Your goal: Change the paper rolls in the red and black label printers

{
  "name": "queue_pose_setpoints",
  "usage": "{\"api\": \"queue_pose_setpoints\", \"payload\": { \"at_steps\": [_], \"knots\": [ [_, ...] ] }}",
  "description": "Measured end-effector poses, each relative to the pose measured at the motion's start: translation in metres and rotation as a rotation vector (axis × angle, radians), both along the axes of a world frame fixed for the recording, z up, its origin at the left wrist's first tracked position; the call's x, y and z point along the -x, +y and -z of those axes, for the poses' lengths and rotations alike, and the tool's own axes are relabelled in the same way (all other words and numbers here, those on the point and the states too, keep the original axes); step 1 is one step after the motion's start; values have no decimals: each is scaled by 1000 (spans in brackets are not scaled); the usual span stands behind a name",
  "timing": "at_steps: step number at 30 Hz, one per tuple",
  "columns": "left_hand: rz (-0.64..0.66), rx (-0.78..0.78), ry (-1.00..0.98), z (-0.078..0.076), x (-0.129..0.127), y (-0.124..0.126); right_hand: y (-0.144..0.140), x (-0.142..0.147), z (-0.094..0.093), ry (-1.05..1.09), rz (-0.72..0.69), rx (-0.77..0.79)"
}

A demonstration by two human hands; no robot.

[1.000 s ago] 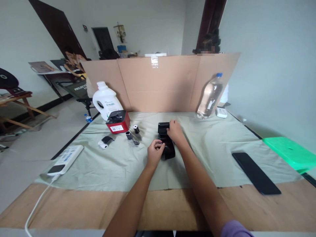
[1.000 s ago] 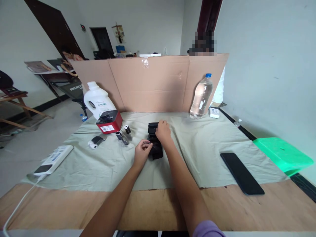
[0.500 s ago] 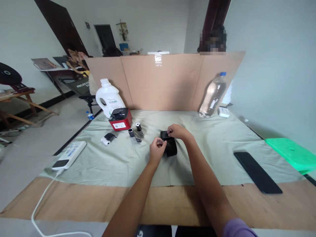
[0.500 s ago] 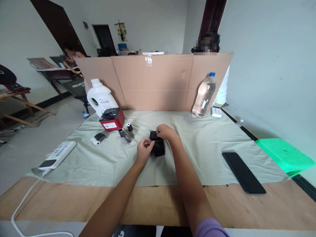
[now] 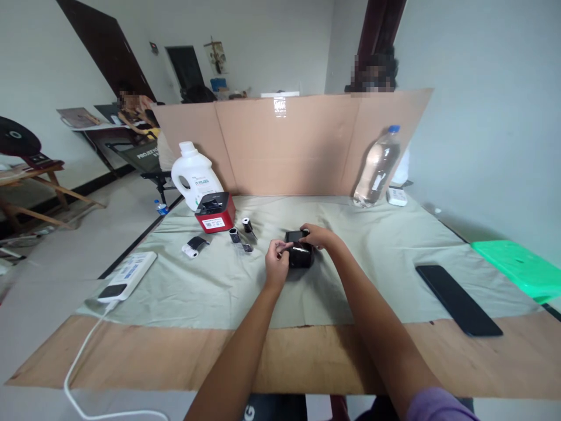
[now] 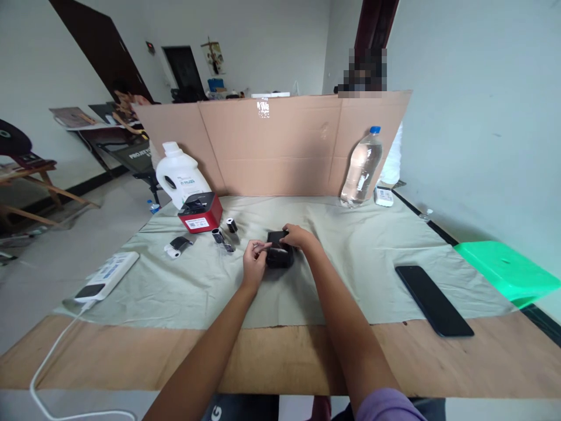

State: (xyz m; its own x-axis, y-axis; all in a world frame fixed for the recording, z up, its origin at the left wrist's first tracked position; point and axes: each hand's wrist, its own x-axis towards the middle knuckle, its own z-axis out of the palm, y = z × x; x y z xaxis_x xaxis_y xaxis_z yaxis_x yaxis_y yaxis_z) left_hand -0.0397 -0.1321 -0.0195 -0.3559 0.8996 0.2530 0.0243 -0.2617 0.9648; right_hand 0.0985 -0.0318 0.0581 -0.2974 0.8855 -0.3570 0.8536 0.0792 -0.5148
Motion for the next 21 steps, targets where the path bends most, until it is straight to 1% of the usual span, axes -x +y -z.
{"api": "queue_pose_setpoints", "payload": {
  "at_steps": [3, 5, 7, 9, 12, 17, 21],
  "knots": [
    [-40, -6, 20, 2, 2, 3, 0, -11, 7, 130, 35, 106],
    [-80, -23, 47, 5, 4, 8, 1, -17, 10, 201, 44, 153],
    [-100, -3, 99, 10, 7, 13, 3, -21, 12, 245, 46, 188],
    [-87, 24, 151, 15, 11, 18, 4, -23, 12, 268, 46, 198],
    [-60, 20, 201, 19, 15, 21, 4, -27, 11, 308, 45, 216],
    [-65, -9, 240, 16, 14, 19, 7, -38, 13, 408, -8, 302],
    [-52, -25, 276, 14, 12, 17, 9, -36, 15, 379, 3, 306]
  ]
}}
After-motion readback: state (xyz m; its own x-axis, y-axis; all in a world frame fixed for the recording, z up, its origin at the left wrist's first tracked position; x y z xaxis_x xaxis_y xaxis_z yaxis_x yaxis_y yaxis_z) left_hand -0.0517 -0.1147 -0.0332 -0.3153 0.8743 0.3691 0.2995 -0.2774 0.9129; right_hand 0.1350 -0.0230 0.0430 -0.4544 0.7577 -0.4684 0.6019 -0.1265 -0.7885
